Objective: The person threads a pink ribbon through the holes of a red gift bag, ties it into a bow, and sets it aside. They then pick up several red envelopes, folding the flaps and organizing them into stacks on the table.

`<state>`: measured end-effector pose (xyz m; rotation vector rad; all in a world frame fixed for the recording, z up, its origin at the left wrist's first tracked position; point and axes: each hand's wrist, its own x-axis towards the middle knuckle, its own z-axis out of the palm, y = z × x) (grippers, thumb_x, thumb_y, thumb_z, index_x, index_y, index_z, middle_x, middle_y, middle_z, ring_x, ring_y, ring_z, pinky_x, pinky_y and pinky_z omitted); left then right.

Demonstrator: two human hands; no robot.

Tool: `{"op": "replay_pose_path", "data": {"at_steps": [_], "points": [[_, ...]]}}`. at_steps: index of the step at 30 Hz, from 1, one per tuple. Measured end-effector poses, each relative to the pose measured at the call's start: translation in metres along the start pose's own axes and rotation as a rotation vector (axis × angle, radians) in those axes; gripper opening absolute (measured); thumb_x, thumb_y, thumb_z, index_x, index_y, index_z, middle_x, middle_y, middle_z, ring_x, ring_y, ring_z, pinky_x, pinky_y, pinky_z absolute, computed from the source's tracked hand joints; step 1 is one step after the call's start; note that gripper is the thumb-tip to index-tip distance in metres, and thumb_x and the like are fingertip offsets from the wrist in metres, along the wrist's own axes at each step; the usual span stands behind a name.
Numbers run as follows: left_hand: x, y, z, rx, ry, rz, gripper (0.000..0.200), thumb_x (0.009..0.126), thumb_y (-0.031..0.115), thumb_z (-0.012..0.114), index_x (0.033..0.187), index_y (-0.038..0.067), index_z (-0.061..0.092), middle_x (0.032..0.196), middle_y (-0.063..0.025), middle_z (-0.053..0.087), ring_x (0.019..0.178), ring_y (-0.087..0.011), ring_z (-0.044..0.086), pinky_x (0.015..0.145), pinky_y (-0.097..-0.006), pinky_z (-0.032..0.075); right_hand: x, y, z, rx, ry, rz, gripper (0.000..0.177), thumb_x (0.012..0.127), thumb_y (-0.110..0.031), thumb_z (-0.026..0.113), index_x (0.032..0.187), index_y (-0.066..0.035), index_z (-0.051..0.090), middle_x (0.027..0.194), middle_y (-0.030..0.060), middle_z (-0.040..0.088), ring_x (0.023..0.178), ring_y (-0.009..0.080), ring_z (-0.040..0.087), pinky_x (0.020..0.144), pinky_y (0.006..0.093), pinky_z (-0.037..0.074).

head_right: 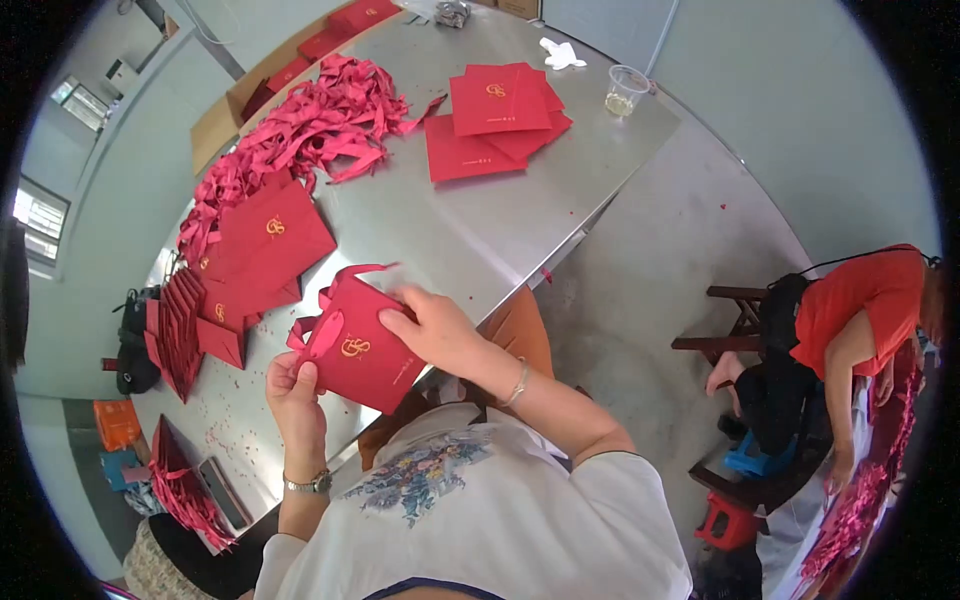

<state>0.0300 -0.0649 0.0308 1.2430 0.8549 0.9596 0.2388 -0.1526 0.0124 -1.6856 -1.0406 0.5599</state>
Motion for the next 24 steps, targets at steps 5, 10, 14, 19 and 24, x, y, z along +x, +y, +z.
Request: {"op": "replay_pose_path", "data": {"at_steps": [5,10,14,19,24], "points": [[0.018,-0.011,0.022,0.006,0.067,-0.009,0.012,0.09,0.005,0.06,0.101,0.002,0.055,0.084,-0.0025,0.062,0.065,-0.0067,0.052,0.056,-0.0195,0.042,0.005,0.011,-0.029,0.449,-0.244,0.134,0.026,0.089,-0.018,0.058,0.104,0.003,0.06,0.083,0.0072,0.064,0.079,0.0102,0.058,0.071,0.0287,0.048],[0.028,-0.022,0.047,0.28,-0.082,0.074,0.048,0.095,0.012,0.052,0.137,0.0,0.034,0.101,-0.0078,0.059,0.086,-0.0112,0.056,0.075,-0.0241,0.048,0.053,0.01,-0.069,0.55,0.035,0.08,0.019,0.09,-0.011,0.057,0.103,0.002,0.061,0.086,0.0012,0.063,0.081,0.0085,0.057,0.074,0.0257,0.047],[0.026,-0.043,0.043,0.694,-0.076,0.252,0.05,0.085,0.006,0.064,0.13,-0.002,0.043,0.097,-0.0095,0.06,0.079,-0.0149,0.057,0.068,-0.0271,0.048,0.153,0.0,-0.115,0.442,0.297,-0.119,0.02,0.09,-0.013,0.056,0.099,0.005,0.062,0.085,-0.0002,0.064,0.081,0.0078,0.057,0.074,0.025,0.047],[0.026,-0.053,0.041,0.686,-0.017,0.25,0.046,0.081,0.005,0.068,0.122,0.0,0.049,0.094,-0.0112,0.06,0.077,-0.0222,0.059,0.068,-0.0311,0.049,0.293,0.005,-0.153,0.365,0.377,-0.087,0.028,0.088,-0.02,0.061,0.102,0.004,0.063,0.087,0.0042,0.065,0.079,0.0096,0.058,0.071,0.0262,0.046],[0.033,-0.045,0.045,0.82,0.0,0.374,0.042,0.08,0.003,0.067,0.119,0.002,0.051,0.09,-0.0111,0.061,0.075,-0.0234,0.059,0.065,-0.0321,0.049,0.385,0.062,-0.163,0.179,0.416,0.159,0.06,0.079,-0.038,0.069,0.116,0.007,0.057,0.107,0.0166,0.064,0.096,0.0221,0.06,0.08,0.0375,0.048]]}}
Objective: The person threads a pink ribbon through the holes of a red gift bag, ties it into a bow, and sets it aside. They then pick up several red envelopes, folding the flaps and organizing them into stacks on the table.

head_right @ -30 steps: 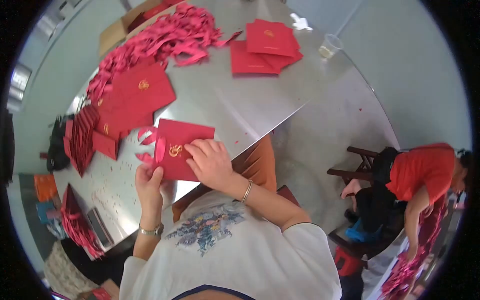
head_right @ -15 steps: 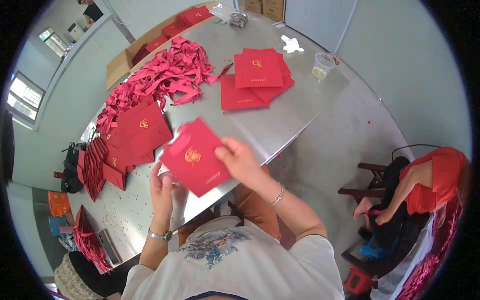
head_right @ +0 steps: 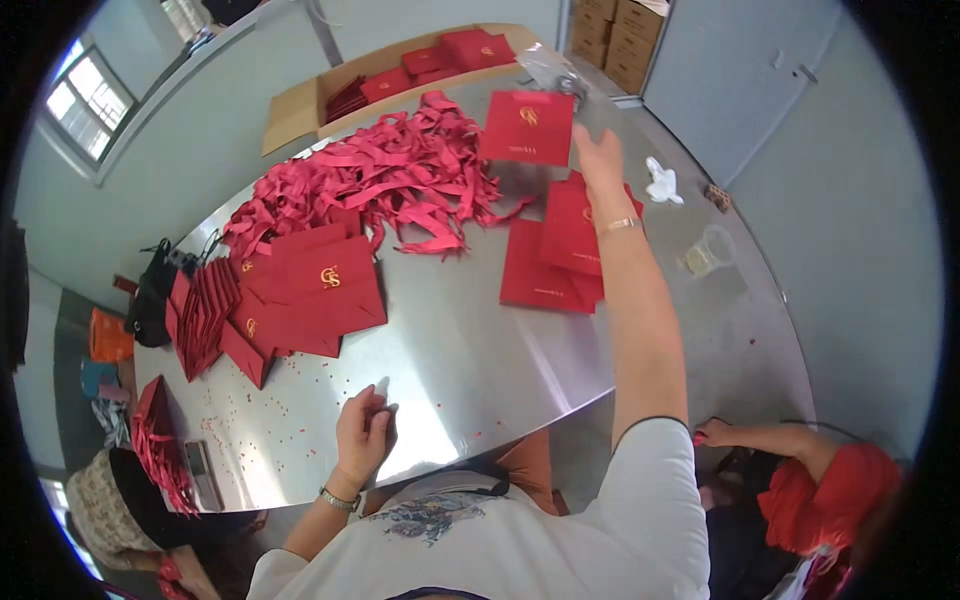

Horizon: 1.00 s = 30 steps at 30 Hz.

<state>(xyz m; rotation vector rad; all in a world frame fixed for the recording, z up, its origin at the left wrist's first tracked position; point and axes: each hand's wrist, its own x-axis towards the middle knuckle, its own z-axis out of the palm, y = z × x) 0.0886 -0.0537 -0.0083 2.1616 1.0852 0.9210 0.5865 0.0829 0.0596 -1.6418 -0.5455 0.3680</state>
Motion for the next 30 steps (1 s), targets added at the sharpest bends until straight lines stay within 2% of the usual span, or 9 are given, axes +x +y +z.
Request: {"op": "replay_pose_path", "data": {"at_steps": [2,6,9,11,17,21,23,26,30], "points": [[0.002,0.004,-0.001,0.008,-0.008,0.032,0.041,0.079,0.002,0.067,0.117,0.003,0.052,0.089,-0.0114,0.061,0.074,-0.0241,0.058,0.066,-0.0332,0.049,-0.022,0.0,0.003,-0.407,0.099,-0.418,0.053,0.085,-0.031,0.065,0.123,0.006,0.053,0.112,0.0153,0.062,0.096,0.0237,0.062,0.084,0.0333,0.048],[0.0,0.001,0.002,-0.009,0.01,-0.006,0.037,0.079,-0.001,0.065,0.114,0.002,0.054,0.088,-0.0113,0.06,0.074,-0.024,0.058,0.067,-0.0328,0.048,-0.092,-0.017,0.009,-0.303,-0.256,-0.509,0.03,0.085,-0.015,0.061,0.111,0.0,0.061,0.107,0.0148,0.065,0.099,0.0252,0.063,0.086,0.0335,0.049],[-0.006,-0.003,0.006,-0.137,0.024,-0.074,0.031,0.081,-0.002,0.061,0.112,0.001,0.055,0.092,-0.0109,0.061,0.08,-0.0218,0.061,0.071,-0.0312,0.05,-0.176,-0.036,-0.023,-0.719,-0.354,-0.832,0.027,0.079,-0.012,0.062,0.105,-0.008,0.064,0.11,0.0145,0.062,0.106,0.0301,0.057,0.086,0.0403,0.046],[-0.004,-0.004,0.004,-0.085,-0.005,-0.014,0.031,0.081,-0.002,0.061,0.112,0.001,0.055,0.092,-0.0111,0.061,0.079,-0.0223,0.061,0.07,-0.0309,0.05,-0.208,-0.02,-0.049,-0.831,-0.074,-0.957,0.029,0.078,-0.012,0.061,0.106,-0.01,0.063,0.114,0.0129,0.059,0.108,0.0314,0.054,0.087,0.0404,0.044],[-0.004,0.005,0.001,-0.046,-0.004,0.015,0.029,0.08,-0.003,0.061,0.108,0.003,0.058,0.089,-0.0126,0.06,0.076,-0.024,0.059,0.068,-0.0328,0.049,-0.168,0.018,-0.099,-0.887,0.236,-0.117,0.058,0.078,-0.039,0.069,0.118,0.0,0.053,0.115,0.0211,0.057,0.108,0.0389,0.053,0.091,0.0451,0.044],[-0.016,-0.018,0.008,-0.003,0.01,0.057,0.024,0.081,0.003,0.059,0.104,0.003,0.058,0.09,-0.0153,0.06,0.084,-0.0318,0.059,0.073,-0.0387,0.049,-0.132,0.093,-0.105,-0.317,0.019,-0.383,0.054,0.074,-0.029,0.074,0.114,0.003,0.057,0.108,0.0213,0.064,0.1,0.0353,0.061,0.088,0.0408,0.048],[-0.013,-0.012,0.001,-0.057,0.019,0.121,0.026,0.081,0.004,0.061,0.108,0.002,0.058,0.096,-0.017,0.061,0.091,-0.0334,0.059,0.079,-0.0389,0.05,-0.144,0.071,-0.109,-0.333,0.056,-0.181,0.043,0.073,-0.02,0.073,0.107,0.004,0.062,0.105,0.0173,0.068,0.095,0.0287,0.065,0.089,0.0374,0.047],[-0.014,-0.013,0.0,-0.09,0.053,0.156,0.028,0.082,0.005,0.061,0.109,0.003,0.058,0.095,-0.0166,0.061,0.087,-0.0332,0.059,0.077,-0.0393,0.049,-0.147,0.069,-0.109,0.212,0.074,0.219,0.027,0.083,-0.018,0.067,0.1,0.002,0.062,0.077,0.0068,0.063,0.061,0.0128,0.059,0.046,0.0258,0.045],[-0.015,-0.013,-0.001,-0.126,0.026,0.158,0.029,0.082,0.005,0.06,0.111,0.003,0.057,0.095,-0.0165,0.061,0.087,-0.0335,0.059,0.076,-0.04,0.049,-0.161,0.063,-0.09,0.085,0.104,0.063,0.023,0.085,-0.018,0.066,0.099,-0.001,0.059,0.07,0.001,0.055,0.051,0.0044,0.048,0.036,0.0189,0.03]]}}
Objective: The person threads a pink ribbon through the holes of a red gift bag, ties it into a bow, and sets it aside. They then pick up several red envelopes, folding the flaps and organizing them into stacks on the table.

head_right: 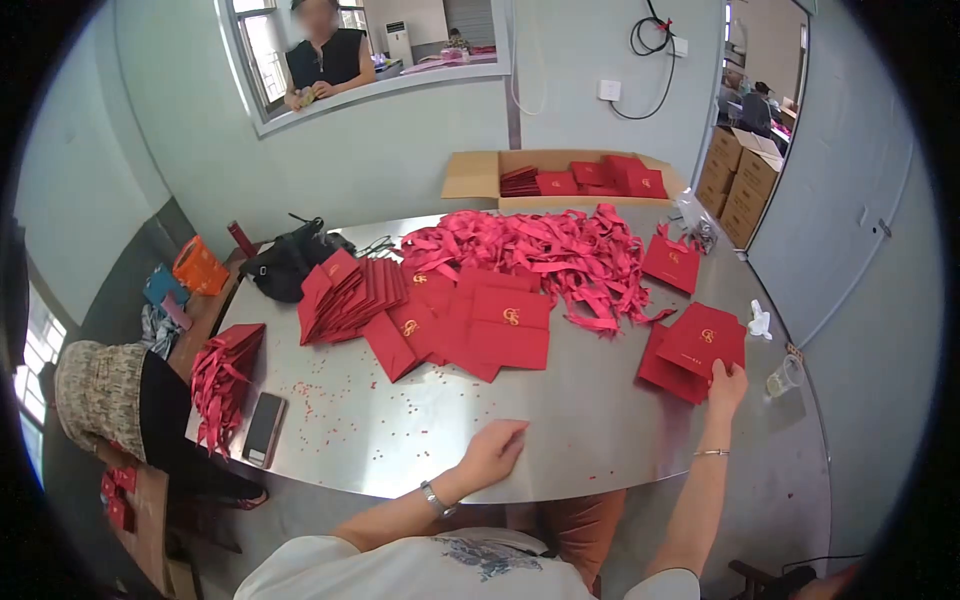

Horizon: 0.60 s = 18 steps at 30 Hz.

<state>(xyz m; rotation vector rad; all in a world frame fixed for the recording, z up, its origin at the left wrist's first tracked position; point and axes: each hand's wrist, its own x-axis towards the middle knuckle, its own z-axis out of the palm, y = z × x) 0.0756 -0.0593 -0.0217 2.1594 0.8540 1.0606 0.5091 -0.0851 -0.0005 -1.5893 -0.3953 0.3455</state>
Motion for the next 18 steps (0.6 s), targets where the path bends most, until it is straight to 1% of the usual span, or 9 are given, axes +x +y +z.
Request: {"op": "replay_pose_path", "data": {"at_steps": [3,7,9,10,12,14,15,17,18], "points": [[0.0,-0.003,-0.002,-0.028,-0.025,-0.002,0.03,0.081,0.005,0.06,0.111,0.002,0.057,0.095,-0.0174,0.061,0.089,-0.0351,0.058,0.079,-0.0416,0.048,-0.006,0.012,-0.001,-0.165,0.014,0.019,0.022,0.086,-0.017,0.065,0.099,-0.001,0.057,0.071,0.0012,0.057,0.05,0.0047,0.047,0.038,0.0193,0.032],[-0.001,-0.008,-0.002,-0.088,-0.035,0.008,0.03,0.082,0.004,0.06,0.112,0.002,0.056,0.096,-0.0162,0.06,0.089,-0.0322,0.058,0.078,-0.0381,0.049,-0.034,0.001,-0.005,0.158,0.123,-0.073,0.018,0.088,-0.016,0.063,0.097,-0.003,0.057,0.071,0.0004,0.058,0.049,0.0045,0.046,0.039,0.0181,0.03],[-0.001,-0.008,-0.002,-0.086,-0.038,0.014,0.029,0.083,0.004,0.059,0.112,0.002,0.056,0.097,-0.0155,0.06,0.087,-0.0321,0.059,0.076,-0.0379,0.049,-0.061,-0.023,-0.004,0.22,0.189,-0.155,0.025,0.089,-0.015,0.061,0.107,0.001,0.054,0.085,0.0052,0.061,0.062,0.0095,0.055,0.05,0.0213,0.043],[-0.001,-0.007,-0.001,-0.09,-0.05,0.015,0.029,0.083,0.004,0.059,0.112,0.002,0.056,0.097,-0.0155,0.06,0.087,-0.0321,0.059,0.076,-0.0379,0.049,-0.074,-0.036,-0.001,0.217,0.201,-0.15,0.025,0.089,-0.015,0.061,0.107,0.001,0.054,0.085,0.0052,0.061,0.062,0.0095,0.055,0.05,0.0213,0.043],[0.0,-0.004,-0.003,-0.084,-0.036,-0.01,0.027,0.083,0.005,0.059,0.109,0.002,0.057,0.094,-0.0152,0.06,0.082,-0.031,0.059,0.073,-0.0366,0.05,-0.099,-0.065,0.014,0.311,0.414,-0.478,0.034,0.091,-0.012,0.058,0.118,0.006,0.047,0.105,0.0121,0.059,0.086,0.0167,0.059,0.072,0.0277,0.05],[-0.002,-0.017,-0.001,-0.059,-0.016,0.027,0.025,0.083,0.005,0.059,0.108,0.002,0.058,0.092,-0.0151,0.06,0.08,-0.0296,0.059,0.072,-0.0354,0.05,-0.12,-0.082,0.023,0.353,0.407,-0.492,0.039,0.091,-0.009,0.056,0.123,0.008,0.042,0.118,0.0163,0.054,0.103,0.0215,0.055,0.09,0.0323,0.045],[-0.004,-0.02,0.004,-0.049,0.017,0.066,0.024,0.083,0.006,0.059,0.107,0.002,0.058,0.09,-0.0149,0.061,0.078,-0.0283,0.059,0.071,-0.0341,0.05,-0.135,-0.093,0.033,0.345,0.447,-0.54,0.038,0.09,-0.008,0.056,0.123,0.008,0.043,0.117,0.0163,0.055,0.103,0.0205,0.055,0.091,0.0314,0.045],[-0.003,-0.009,-0.002,-0.075,-0.056,-0.041,0.026,0.082,0.004,0.059,0.108,0.003,0.057,0.093,-0.0166,0.06,0.082,-0.032,0.059,0.072,-0.0394,0.048,-0.146,-0.091,0.038,0.305,0.459,-0.508,0.039,0.089,-0.006,0.057,0.124,0.004,0.043,0.118,0.015,0.054,0.105,0.0205,0.054,0.093,0.0334,0.043],[-0.002,-0.007,-0.005,-0.088,-0.109,-0.115,0.024,0.083,0.005,0.06,0.107,0.003,0.058,0.093,-0.0161,0.061,0.083,-0.0305,0.06,0.073,-0.0379,0.049,-0.143,-0.083,0.042,0.363,0.477,-0.549,0.04,0.089,-0.006,0.057,0.125,0.004,0.042,0.118,0.0141,0.054,0.105,0.0196,0.053,0.093,0.0325,0.043]]}}
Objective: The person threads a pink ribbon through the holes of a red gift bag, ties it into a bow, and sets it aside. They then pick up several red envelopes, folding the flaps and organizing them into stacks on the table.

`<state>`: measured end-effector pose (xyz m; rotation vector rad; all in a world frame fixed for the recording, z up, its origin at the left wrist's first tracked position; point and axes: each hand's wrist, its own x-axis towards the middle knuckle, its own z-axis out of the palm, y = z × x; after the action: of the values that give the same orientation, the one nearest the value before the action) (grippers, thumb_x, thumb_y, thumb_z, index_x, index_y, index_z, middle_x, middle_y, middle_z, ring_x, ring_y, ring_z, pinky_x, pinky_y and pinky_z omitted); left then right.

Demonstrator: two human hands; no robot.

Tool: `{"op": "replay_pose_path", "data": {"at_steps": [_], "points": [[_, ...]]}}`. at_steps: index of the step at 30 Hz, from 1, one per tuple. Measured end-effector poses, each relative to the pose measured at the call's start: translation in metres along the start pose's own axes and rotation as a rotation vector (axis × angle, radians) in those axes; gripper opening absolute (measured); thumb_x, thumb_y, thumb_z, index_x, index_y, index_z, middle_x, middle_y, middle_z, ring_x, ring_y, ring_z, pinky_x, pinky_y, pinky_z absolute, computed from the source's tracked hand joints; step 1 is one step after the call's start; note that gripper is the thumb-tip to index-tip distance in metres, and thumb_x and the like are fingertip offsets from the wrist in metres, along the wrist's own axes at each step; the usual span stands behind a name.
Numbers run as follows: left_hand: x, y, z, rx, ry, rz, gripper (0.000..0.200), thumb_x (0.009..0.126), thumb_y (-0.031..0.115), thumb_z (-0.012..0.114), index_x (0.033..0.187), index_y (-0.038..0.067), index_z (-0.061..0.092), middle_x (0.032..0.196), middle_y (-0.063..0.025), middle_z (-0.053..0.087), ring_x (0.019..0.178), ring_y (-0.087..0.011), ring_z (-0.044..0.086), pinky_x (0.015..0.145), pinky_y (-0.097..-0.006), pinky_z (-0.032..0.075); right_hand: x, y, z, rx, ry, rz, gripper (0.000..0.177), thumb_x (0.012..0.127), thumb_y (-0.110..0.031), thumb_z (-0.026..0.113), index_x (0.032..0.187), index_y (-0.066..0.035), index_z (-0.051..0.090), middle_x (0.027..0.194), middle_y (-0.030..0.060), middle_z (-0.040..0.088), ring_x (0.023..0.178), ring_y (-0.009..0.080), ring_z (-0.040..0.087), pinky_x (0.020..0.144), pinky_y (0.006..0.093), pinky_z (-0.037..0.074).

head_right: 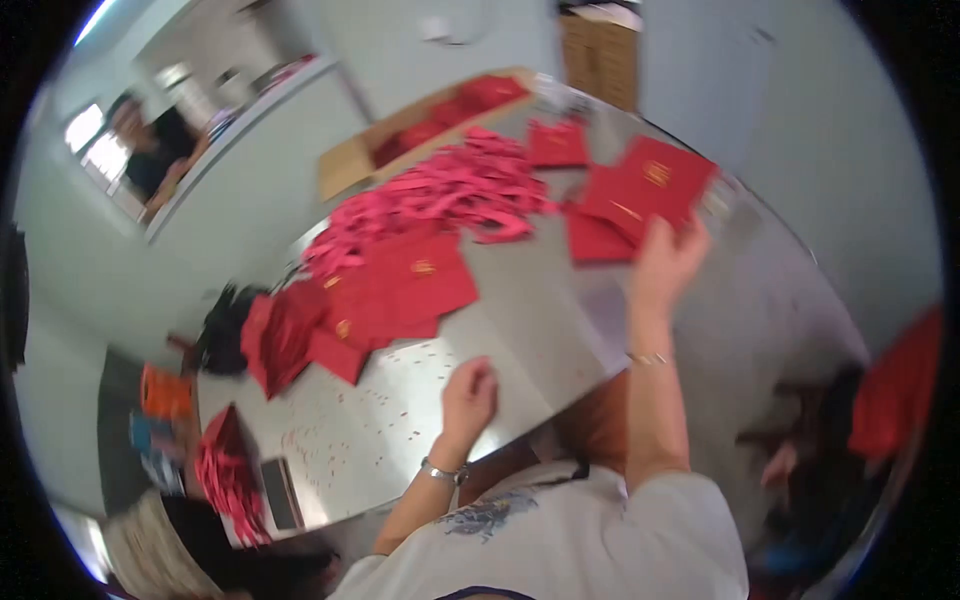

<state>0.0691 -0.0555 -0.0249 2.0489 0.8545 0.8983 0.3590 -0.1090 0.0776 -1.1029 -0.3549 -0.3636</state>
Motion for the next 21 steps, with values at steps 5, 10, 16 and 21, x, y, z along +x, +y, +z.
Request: {"op": "replay_pose_path", "data": {"at_steps": [5,10,16,21], "points": [[-0.001,-0.007,0.006,-0.046,0.02,0.025,0.025,0.085,0.003,0.059,0.11,-0.002,0.058,0.095,-0.0085,0.062,0.079,-0.0126,0.059,0.071,-0.0256,0.05,-0.007,-0.015,0.005,0.145,0.011,0.19,0.041,0.089,-0.004,0.054,0.126,0.004,0.038,0.118,0.0137,0.054,0.107,0.0178,0.053,0.094,0.0302,0.042],[-0.001,-0.005,0.006,0.044,0.032,0.057,0.026,0.082,0.006,0.061,0.108,0.004,0.059,0.097,-0.0143,0.062,0.086,-0.0279,0.061,0.078,-0.0338,0.05,-0.004,-0.007,0.001,-0.034,0.056,0.068,0.042,0.088,-0.005,0.056,0.125,0.005,0.04,0.119,0.0148,0.053,0.106,0.0204,0.054,0.094,0.0323,0.043],[0.001,-0.005,0.006,0.022,0.077,0.097,0.027,0.083,0.006,0.06,0.109,0.003,0.057,0.096,-0.0159,0.06,0.086,-0.0311,0.059,0.075,-0.0364,0.05,-0.003,-0.012,0.001,0.043,0.06,0.27,0.042,0.091,-0.011,0.058,0.129,-0.004,0.043,0.123,0.0105,0.053,0.101,0.0188,0.056,0.077,0.0288,0.049],[-0.001,-0.001,0.005,-0.009,0.035,0.047,0.028,0.086,0.008,0.06,0.113,0.002,0.056,0.098,-0.0148,0.06,0.092,-0.0297,0.06,0.081,-0.0361,0.049,-0.01,0.007,-0.004,0.133,-0.042,0.296,0.039,0.089,-0.015,0.06,0.126,-0.007,0.05,0.113,0.0006,0.057,0.083,0.0072,0.054,0.055,0.0206,0.038]]}}
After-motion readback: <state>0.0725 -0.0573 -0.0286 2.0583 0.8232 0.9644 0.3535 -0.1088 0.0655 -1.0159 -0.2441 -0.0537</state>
